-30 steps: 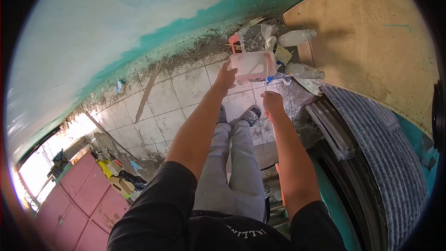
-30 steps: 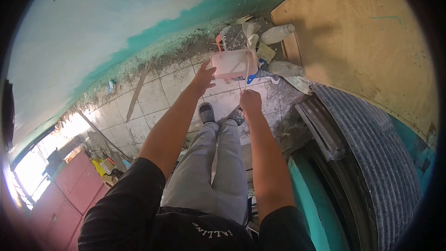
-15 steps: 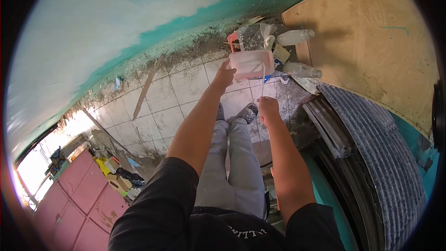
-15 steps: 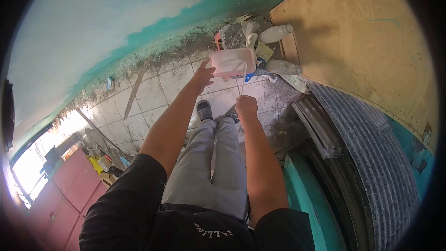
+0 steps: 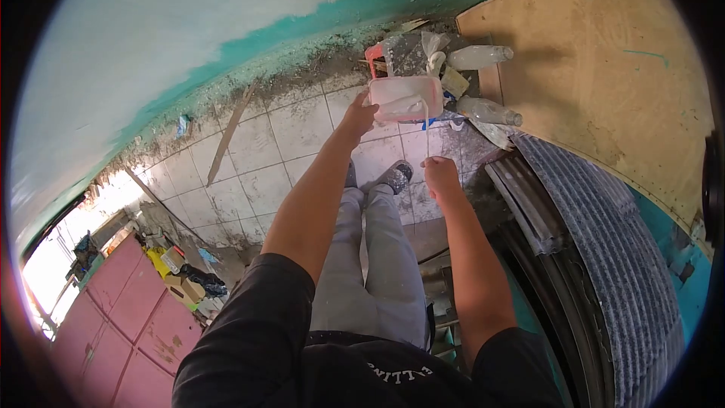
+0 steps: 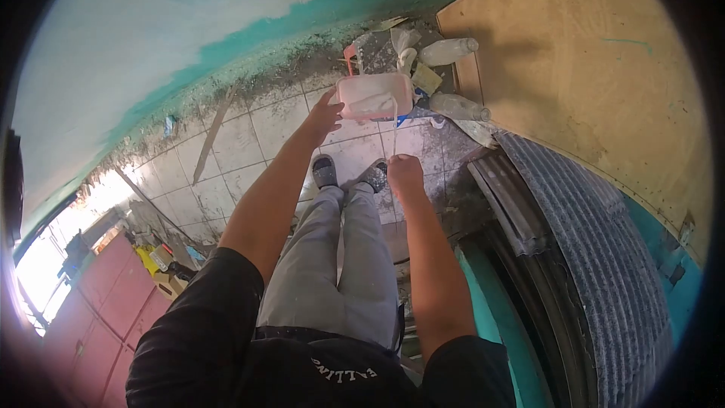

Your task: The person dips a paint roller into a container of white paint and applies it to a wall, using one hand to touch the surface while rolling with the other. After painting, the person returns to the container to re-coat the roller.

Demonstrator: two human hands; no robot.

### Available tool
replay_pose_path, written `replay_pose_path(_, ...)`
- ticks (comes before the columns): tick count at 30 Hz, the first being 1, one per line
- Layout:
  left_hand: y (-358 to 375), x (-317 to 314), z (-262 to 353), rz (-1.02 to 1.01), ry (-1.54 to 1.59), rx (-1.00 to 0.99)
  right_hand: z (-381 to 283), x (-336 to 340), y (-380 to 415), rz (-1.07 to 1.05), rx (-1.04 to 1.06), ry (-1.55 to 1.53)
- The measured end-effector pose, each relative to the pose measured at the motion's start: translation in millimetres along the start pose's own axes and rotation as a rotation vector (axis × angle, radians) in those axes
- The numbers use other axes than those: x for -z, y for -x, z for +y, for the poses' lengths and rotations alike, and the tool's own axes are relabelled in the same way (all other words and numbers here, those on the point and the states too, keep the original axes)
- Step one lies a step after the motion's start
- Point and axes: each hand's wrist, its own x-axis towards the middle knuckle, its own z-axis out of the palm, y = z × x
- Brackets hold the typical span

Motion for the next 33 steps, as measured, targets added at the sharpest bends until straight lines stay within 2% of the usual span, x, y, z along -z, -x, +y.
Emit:
replay_pose_path(3, 2, 4, 2, -0.013, -0.023, 0.008, -16, 3, 2, -0.023, -0.090, -0.023)
replay_pose_path(5, 0, 9, 2, -0.065, 0.025, -0.016, -3, -5, -17, 0.024, 0.046, 0.093)
replay_pose_path(6, 0, 5, 5, -0.070, 0.025, -0.018, -9, -6, -20, 0.029, 0.046, 0.093)
replay_pose_path(9, 2, 6, 7, -0.005, -0.061, -0.002, -38, -17, -17, -0.017, -0.023, -0.134)
replay_pose_path(12, -2, 9, 1, -0.048, -0.034, -0.026, -40, -11, -14, -0.061, -0.025, -0.207)
replay_pose_path(17, -2, 4, 8, -0.011, -0.037, -0.002, -24, 4, 5, -0.045, -0.077, -0.138)
replay_pose_path(20, -1, 3, 8, 0.015, -0.021, 0.009, -24, -3, 6, -0.086, -0.178, -0.130)
replay_pose_path(23, -4, 5, 8, -0.009, -0.020, -0.008, -30, -14, -5, -0.110, -0.152, -0.187)
replay_pose_path(25, -2, 2, 12, -0.001, -0.038, -0.004, -16, -28, -29, -0.112, 0.041, -0.014)
replay_pose_path(26, 0, 1, 14, 0.006, -0.052, -0.002, -14, -30, -31, -0.113, 0.038, -0.018)
replay_pose_path(28, 0, 2, 11, -0.001, -0.029, -0.009, -37, -23, -19, -0.082, -0.082, -0.230)
replay_pose_path(29, 0, 2, 10, -0.009, -0.003, -0.015, -41, -19, -16, -0.082, -0.080, -0.230)
replay_pose_path(31, -3, 3, 10, 0.004, 0.003, -0.013, -39, -8, -9, -0.112, -0.226, -0.251)
replay_pose_path(33, -5, 1, 9, 0.005, 0.007, -0.004, -32, -5, 6, -0.100, -0.191, -0.228)
